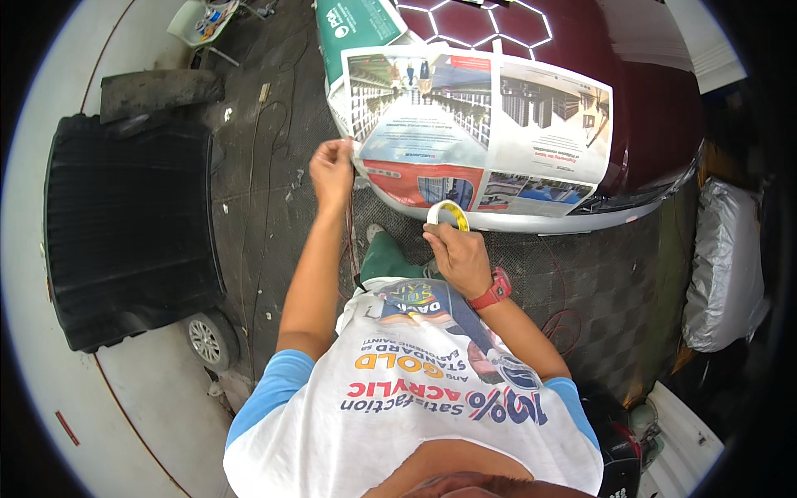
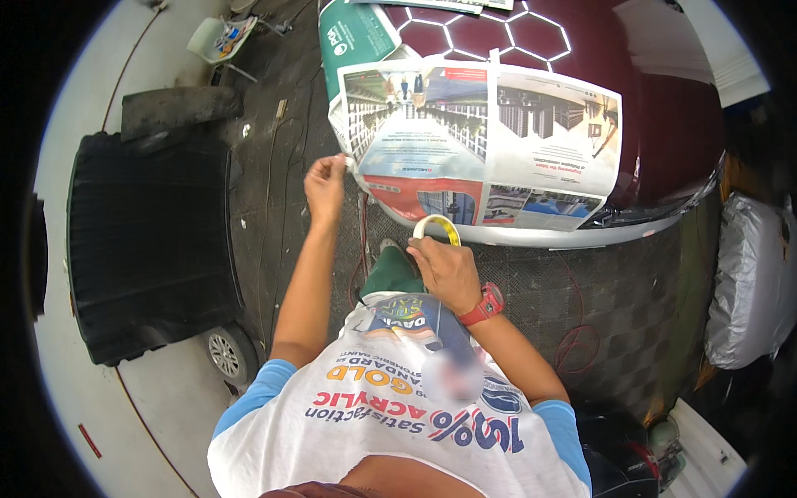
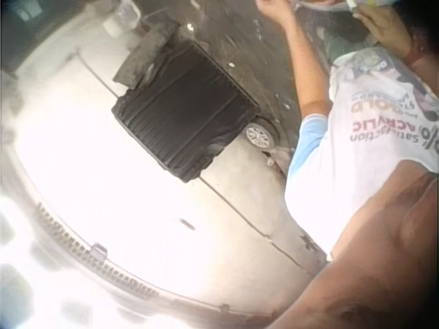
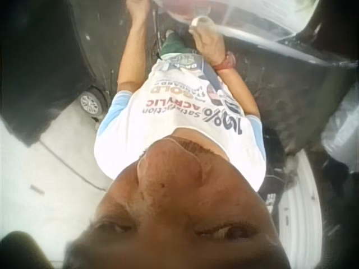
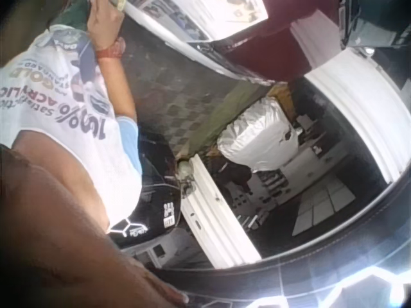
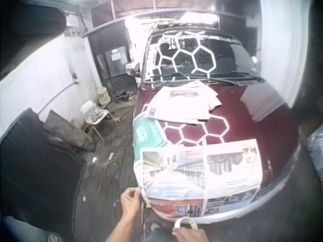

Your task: The person covers the front bumper and hood of a maroon car with newspaper sheets. They use masking tape to secure the newspaper in place, smoothing the paper over the curved surfaces and taping the edges to the vehicle's body.

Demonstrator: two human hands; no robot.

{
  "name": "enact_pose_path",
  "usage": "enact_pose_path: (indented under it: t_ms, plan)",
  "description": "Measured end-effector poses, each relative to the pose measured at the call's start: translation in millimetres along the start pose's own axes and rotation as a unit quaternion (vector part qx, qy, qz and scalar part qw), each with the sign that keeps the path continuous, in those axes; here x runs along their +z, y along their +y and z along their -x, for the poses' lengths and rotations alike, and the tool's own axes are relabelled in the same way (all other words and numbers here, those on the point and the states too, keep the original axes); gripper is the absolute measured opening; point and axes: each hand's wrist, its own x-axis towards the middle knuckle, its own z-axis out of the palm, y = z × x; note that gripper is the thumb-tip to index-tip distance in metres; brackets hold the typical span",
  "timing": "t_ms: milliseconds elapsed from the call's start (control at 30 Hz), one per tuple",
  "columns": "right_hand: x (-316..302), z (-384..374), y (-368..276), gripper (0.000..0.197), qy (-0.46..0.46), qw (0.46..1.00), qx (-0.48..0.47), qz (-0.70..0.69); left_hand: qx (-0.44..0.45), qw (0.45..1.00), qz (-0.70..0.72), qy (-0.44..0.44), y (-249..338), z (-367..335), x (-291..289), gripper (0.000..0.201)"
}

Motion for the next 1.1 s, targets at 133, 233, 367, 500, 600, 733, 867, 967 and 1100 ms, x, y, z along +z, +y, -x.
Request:
enact_pose_path:
  t_ms: [133,233,367,500,600,733,867,967,1100]
  plan:
    - [1,29,35,0.013,-0.012,0.987,0.162,0.002,0.041,0.996,-0.083,0.009,-15,-80,-10,0.028]
    - [-5,43,50,0.015,0.002,0.970,0.244,0.016,0.024,0.989,-0.148,-0.002,-21,-121,-6,0.034]
    - [-11,36,54,0.016,0.067,0.945,0.318,0.044,0.003,0.981,-0.170,-0.096,-17,-152,9,0.038]
    - [4,11,43,0.019,0.146,0.915,0.371,0.064,0.171,0.932,-0.299,-0.111,-1,-157,9,0.039]
    - [26,-15,33,0.020,0.185,0.894,0.400,0.076,0.377,0.820,-0.420,-0.094,21,-162,2,0.047]
    - [61,-48,21,0.020,0.197,0.890,0.403,0.081,0.390,0.799,-0.441,-0.123,26,-191,-8,0.062]
    - [90,-65,15,0.020,0.194,0.889,0.406,0.084,0.419,0.794,-0.418,-0.140,31,-230,-14,0.070]
    - [106,-69,2,0.020,0.222,0.870,0.431,0.085,0.504,0.796,-0.301,-0.148,43,-273,-9,0.063]
    - [120,-73,-12,0.020,0.254,0.853,0.446,0.092,0.387,0.879,-0.193,-0.203,125,-332,63,0.052]
